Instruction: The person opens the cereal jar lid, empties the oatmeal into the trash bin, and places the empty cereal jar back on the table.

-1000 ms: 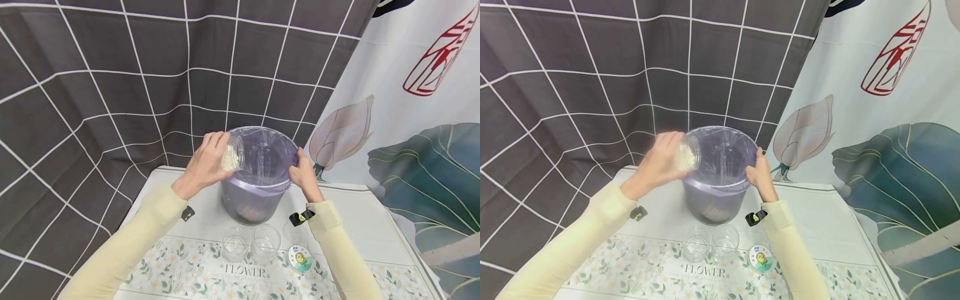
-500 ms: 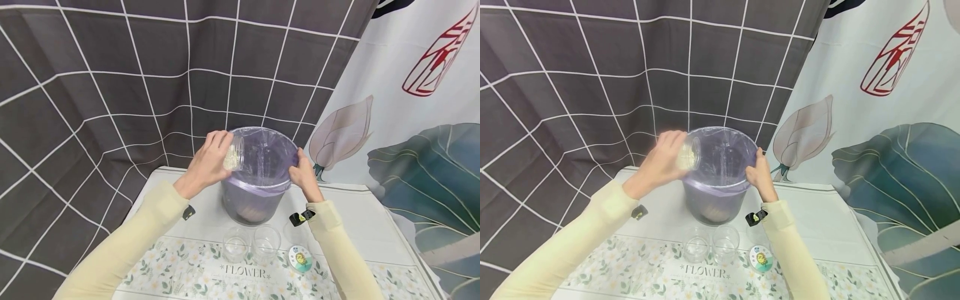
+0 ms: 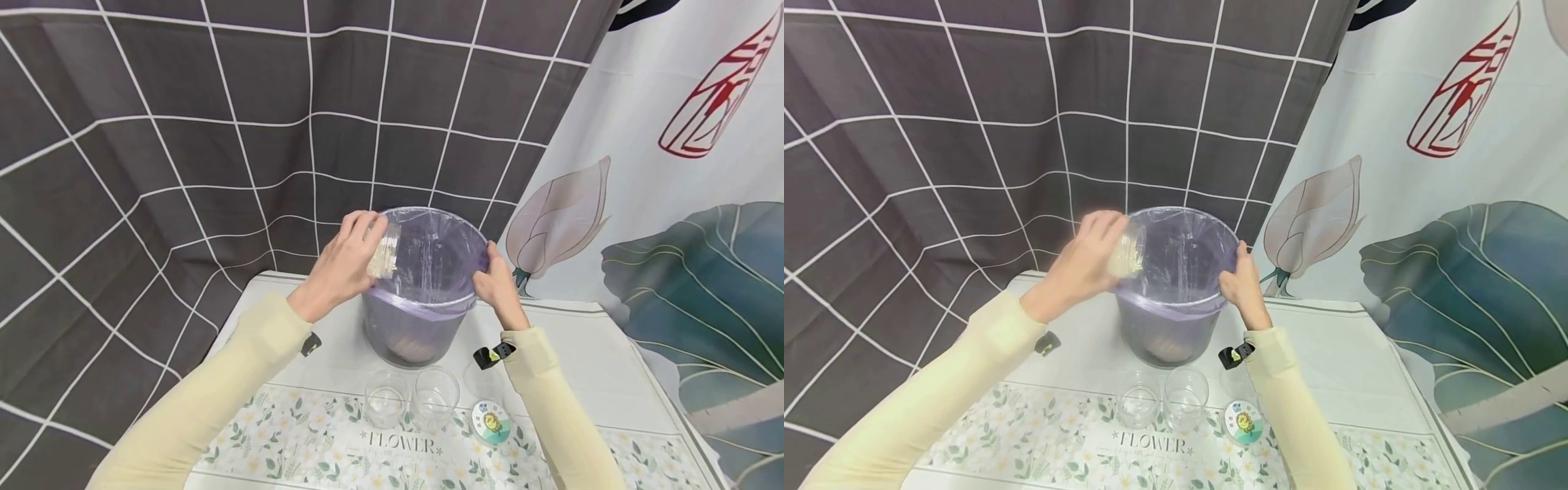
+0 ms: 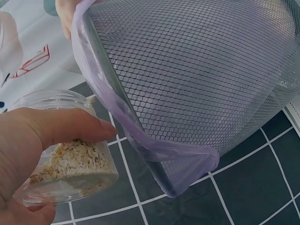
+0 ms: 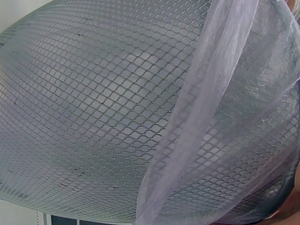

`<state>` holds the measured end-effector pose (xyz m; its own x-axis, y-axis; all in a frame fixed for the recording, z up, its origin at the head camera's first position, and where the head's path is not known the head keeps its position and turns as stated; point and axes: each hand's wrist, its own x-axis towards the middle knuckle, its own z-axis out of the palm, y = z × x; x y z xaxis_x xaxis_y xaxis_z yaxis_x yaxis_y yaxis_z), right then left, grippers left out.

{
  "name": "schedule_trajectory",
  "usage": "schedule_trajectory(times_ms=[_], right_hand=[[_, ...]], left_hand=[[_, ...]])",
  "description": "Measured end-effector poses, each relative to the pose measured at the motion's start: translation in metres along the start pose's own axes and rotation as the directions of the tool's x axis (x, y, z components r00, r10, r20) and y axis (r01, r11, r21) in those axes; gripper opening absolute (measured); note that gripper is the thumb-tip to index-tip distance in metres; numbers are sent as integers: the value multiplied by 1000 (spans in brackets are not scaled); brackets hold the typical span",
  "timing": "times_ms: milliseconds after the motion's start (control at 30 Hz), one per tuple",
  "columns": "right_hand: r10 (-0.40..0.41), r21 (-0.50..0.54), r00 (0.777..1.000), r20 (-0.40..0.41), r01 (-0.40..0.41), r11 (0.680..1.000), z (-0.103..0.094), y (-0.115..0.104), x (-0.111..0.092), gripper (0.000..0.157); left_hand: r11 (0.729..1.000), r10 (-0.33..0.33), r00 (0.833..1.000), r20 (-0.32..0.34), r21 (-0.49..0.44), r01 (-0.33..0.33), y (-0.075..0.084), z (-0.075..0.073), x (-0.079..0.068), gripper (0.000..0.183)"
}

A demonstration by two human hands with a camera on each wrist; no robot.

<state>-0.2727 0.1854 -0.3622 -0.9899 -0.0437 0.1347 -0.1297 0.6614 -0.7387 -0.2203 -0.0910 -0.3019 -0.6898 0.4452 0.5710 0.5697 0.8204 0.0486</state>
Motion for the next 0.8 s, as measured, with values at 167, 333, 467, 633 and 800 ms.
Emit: schedule_trajectory(times_ms=[167,333,467,633,800], right_hand=[[6,-16,1000,2,-6,1000,-1,1,0,77],[13,-36,1000,-2,-13,999,-2,2,-1,77],[14,-40,1000,0,-14,999,-2,2,0,77],[16,-37,1000,-2,-16,999,-2,2,0,77],[9,-37,1000,0,-9,999,0,2,1,78]], left_hand=[[1000,20,1000,-5,12,-20,0,3,1,82],[998,53,999,-12,40,-53,0,5,2,82],[996,70,998,-10,60,-69,-1,5,2,81],[995,82,997,-2,59,-82,-1,5,3,80],[990,92,996,13,102,-93,-1,6,2,75]])
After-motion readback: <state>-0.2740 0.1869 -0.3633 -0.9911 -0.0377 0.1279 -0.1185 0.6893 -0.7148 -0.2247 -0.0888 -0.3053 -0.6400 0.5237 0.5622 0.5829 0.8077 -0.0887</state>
